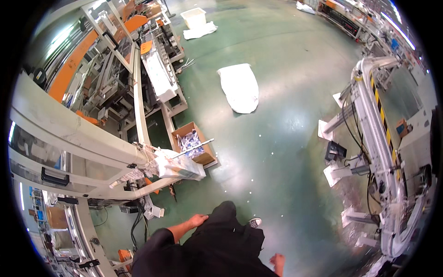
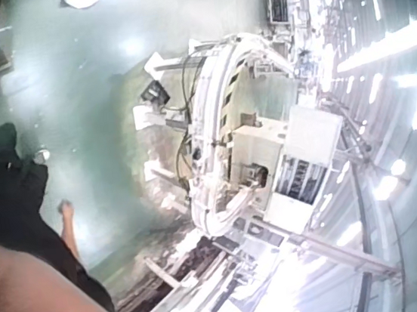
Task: The person wipes a metal surface with a cloth, then walks to collect scattered hardware and debris from the floor. They gather white foam pieces and a wooden plank, carry them to a workbench, and hand the foam to another person. The person then picks up a metal sheet and walks toward a machine.
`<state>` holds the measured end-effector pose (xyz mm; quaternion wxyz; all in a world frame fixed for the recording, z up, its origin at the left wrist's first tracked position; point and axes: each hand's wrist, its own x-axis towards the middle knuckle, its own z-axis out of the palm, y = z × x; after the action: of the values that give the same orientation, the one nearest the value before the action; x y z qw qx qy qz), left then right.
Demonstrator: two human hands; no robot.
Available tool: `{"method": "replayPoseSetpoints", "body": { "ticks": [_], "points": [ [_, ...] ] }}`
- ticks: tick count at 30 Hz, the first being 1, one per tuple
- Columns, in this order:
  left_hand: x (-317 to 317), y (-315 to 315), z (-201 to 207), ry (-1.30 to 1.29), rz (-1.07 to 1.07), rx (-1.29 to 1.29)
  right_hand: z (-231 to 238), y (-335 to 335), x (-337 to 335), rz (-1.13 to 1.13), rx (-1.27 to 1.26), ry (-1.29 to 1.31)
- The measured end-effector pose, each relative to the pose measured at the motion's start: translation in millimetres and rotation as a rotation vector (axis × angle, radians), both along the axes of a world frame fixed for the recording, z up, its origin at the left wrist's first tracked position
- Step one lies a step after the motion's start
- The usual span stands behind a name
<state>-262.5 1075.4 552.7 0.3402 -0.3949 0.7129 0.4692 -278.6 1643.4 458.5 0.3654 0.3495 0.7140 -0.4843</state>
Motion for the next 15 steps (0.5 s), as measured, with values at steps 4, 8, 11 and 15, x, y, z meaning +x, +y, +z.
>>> {"method": "replayPoseSetpoints", "body": {
  "ticks": [4, 8, 11, 15],
  "points": [
    [-58, 19, 12, 0.063, 0.23, -0.104, 43, -10, -263, 0.607, 0.334, 0.45],
    [-152, -6, 12, 0.114, 0.315, -0.106, 100, -80, -520, 0.312, 0.132, 0.707],
    [-254, -47, 20, 0.192, 0.193, -0.229, 126, -161, -604, 0.022, -0.028, 0.674],
    [-372, -89, 24, 0.362, 0.17, -0.154, 97, -220, -632, 0.346, -0.05, 0.528]
  ]
}}
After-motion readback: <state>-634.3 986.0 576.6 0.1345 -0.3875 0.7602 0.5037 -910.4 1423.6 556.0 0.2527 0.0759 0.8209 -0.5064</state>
